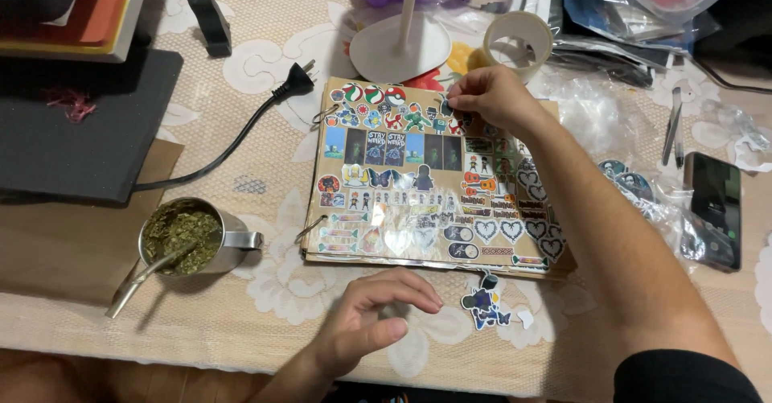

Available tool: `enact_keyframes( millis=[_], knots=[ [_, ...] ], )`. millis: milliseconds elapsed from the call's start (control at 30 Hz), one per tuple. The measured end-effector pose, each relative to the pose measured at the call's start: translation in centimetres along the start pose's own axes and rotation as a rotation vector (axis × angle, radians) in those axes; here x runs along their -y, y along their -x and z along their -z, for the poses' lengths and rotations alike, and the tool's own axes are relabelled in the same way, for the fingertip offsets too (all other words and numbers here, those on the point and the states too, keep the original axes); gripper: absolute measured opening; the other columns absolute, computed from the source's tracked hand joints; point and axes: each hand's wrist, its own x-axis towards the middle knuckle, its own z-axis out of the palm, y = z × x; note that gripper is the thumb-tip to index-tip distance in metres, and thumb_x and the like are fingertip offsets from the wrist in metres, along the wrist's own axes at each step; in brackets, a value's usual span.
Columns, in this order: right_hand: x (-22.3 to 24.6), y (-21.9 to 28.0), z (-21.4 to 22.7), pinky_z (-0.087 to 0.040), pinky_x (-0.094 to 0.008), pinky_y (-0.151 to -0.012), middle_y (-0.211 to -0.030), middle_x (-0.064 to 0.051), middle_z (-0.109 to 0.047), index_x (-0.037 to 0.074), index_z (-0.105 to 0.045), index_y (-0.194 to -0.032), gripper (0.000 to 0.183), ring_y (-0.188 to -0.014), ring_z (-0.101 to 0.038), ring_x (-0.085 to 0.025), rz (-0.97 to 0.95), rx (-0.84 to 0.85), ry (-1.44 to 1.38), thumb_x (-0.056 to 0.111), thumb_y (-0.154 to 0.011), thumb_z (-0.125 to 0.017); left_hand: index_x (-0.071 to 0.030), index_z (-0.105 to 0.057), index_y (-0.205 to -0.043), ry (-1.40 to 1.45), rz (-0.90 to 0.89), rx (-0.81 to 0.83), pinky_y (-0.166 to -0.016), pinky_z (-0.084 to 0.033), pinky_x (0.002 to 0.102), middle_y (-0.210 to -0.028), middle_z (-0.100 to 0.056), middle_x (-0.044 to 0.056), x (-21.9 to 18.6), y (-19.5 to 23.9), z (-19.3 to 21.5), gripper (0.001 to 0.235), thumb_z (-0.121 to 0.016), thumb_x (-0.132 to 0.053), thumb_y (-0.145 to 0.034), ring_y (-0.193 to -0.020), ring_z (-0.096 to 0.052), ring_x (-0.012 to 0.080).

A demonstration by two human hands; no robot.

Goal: Peeling stickers from sheets, trimming them with scissors, and adhering them to a notebook page.

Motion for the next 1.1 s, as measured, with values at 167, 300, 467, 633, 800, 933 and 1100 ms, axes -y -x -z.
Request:
enact_keyframes(
  millis=[167, 300, 467, 633, 800, 933, 1100],
  knots=[
    [0.0, -0.4, -0.1, -0.059, -0.025, -0.065, -0.088, -0.005, -0.074, 0.009, -0.074, -0.094, 0.003, -0.073, -0.067, -0.013, 0.031, -0.006, 0.094, 0.008, -0.094, -0.072, -0.008, -0.074, -0.105, 0.008, -0.004, -0.010, -0.096, -0.049, 0.038, -0.111, -0.070, 0.011, 0.3, 0.0, 0.0, 0.041, -0.061, -0.043, -0.087, -0.107, -0.067, 0.0240],
    [-0.4, -0.9, -0.1, -0.057, -0.023, -0.070, -0.087, -0.003, -0.075, 0.011, -0.076, -0.092, 0.003, -0.077, -0.066, -0.010, 0.087, 0.007, 0.185, 0.009, -0.093, -0.074, -0.009, -0.074, -0.106, -0.006, -0.006, -0.005, -0.093, -0.048, 0.036, -0.111, -0.070, 0.011, 0.4, 0.0, 0.0, 0.041, -0.061, -0.043, -0.088, -0.106, -0.067, 0.0236],
    [0.4, -0.5, -0.4, -0.056, -0.027, -0.061, -0.086, -0.002, -0.075, 0.012, -0.077, -0.091, 0.003, -0.071, -0.066, -0.012, 0.106, -0.028, 0.341, 0.014, -0.092, -0.075, -0.009, -0.075, -0.106, 0.010, 0.020, -0.014, -0.077, -0.046, 0.028, -0.112, -0.070, 0.010, 0.8, 0.1, 0.1, 0.041, -0.061, -0.043, -0.086, -0.102, -0.066, 0.0197],
    [-0.1, -1.6, -0.8, -0.049, -0.038, -0.073, -0.093, 0.002, -0.075, 0.021, -0.074, -0.091, 0.012, -0.092, -0.065, -0.018, 0.167, -0.126, 0.660, 0.030, -0.085, -0.080, -0.009, -0.074, -0.107, 0.013, 0.007, -0.004, -0.075, -0.045, 0.027, -0.113, -0.070, 0.011, 0.9, 0.1, 0.1, 0.041, -0.061, -0.043, -0.088, -0.102, -0.066, 0.0199],
    [-0.7, -1.6, -1.2, -0.050, -0.035, -0.076, -0.096, 0.003, -0.072, 0.020, -0.067, -0.090, 0.024, -0.091, -0.063, -0.015, 0.059, -0.213, 0.593, 0.038, -0.085, -0.083, -0.002, -0.057, -0.135, 0.272, -0.127, 0.019, -0.104, -0.046, 0.038, -0.132, -0.063, 0.014, 2.4, -0.3, -0.1, 0.050, -0.059, -0.034, -0.096, -0.122, -0.059, 0.0255],
    [-2.2, 2.8, -2.1, -0.047, -0.043, -0.063, -0.085, 0.002, -0.071, 0.015, -0.066, -0.092, 0.022, -0.077, -0.065, -0.022, 0.369, -0.399, 0.608, 0.035, -0.092, -0.076, -0.004, -0.028, -0.153, 0.727, -0.058, -0.073, -0.114, -0.040, 0.048, -0.158, -0.034, 0.026, 0.3, -1.5, -0.6, 0.077, -0.058, -0.046, -0.095, -0.138, -0.045, 0.0390],
    [-1.3, 14.8, -1.8, -0.047, -0.028, -0.065, -0.083, -0.005, -0.069, 0.009, -0.074, -0.092, 0.010, -0.069, -0.057, -0.015, 1.033, -0.309, 0.344, 0.018, -0.091, -0.079, -0.013, -0.025, -0.158, 0.825, -0.108, -0.057, -0.117, -0.033, 0.052, -0.165, -0.022, 0.027, -0.8, -2.0, -1.0, 0.080, -0.058, -0.051, -0.095, -0.146, -0.035, 0.0406]
  ],
)
